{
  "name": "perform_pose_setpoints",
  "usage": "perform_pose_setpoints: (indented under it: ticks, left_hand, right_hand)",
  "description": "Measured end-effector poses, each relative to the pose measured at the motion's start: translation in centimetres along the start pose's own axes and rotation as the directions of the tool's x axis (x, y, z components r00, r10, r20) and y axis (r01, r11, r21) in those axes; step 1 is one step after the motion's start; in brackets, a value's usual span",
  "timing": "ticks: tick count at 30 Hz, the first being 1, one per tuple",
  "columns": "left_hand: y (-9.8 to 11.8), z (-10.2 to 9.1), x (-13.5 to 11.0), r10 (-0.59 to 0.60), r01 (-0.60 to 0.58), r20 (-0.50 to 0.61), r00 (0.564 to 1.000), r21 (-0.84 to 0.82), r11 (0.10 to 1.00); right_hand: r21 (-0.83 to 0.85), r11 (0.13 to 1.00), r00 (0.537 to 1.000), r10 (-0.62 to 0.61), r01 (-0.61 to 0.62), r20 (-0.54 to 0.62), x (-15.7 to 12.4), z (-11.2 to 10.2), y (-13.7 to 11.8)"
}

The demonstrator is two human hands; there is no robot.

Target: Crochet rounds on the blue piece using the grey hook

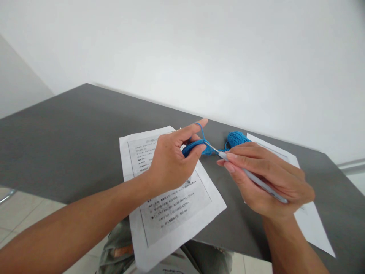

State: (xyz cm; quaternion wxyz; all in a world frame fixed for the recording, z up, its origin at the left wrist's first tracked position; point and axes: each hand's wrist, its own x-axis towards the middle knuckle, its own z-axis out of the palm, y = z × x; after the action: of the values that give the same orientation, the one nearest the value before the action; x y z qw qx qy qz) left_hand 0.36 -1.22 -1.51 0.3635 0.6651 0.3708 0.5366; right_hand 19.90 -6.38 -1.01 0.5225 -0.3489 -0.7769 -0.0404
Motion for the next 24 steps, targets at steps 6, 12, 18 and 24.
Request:
perform_pose_setpoints:
  ticks: [6,12,18,24]
  left_hand:
    - [0.0,0.1,0.2,0.021,-0.018,-0.048,0.999,0.070,0.997]
    - [0.2,0.1,0.1,0.070,-0.071,0.009,0.997,0.112,0.991]
    - [0.1,-0.2,-0.2,-0.013,0.024,0.070,0.997,-0.166,0.986]
    - [-0.2,-0.3,0.1,-0.105,0.166,0.159,0.982,-0.444,0.881]
  right_hand:
    - [-0.067,0.997,0.998,-0.028,0.025,-0.050,-0.5,1.5,-0.2]
    - [-0.085,0.994,0.993,-0.069,0.061,-0.091,-0.1,3.1,-0.2]
    - [0.306,0.930,0.930,0.280,-0.202,-0.237,-0.6,4.1,-0.5]
    - [0.456,0.871,0.907,0.330,-0.185,-0.262,-0.6,4.1,-0.6]
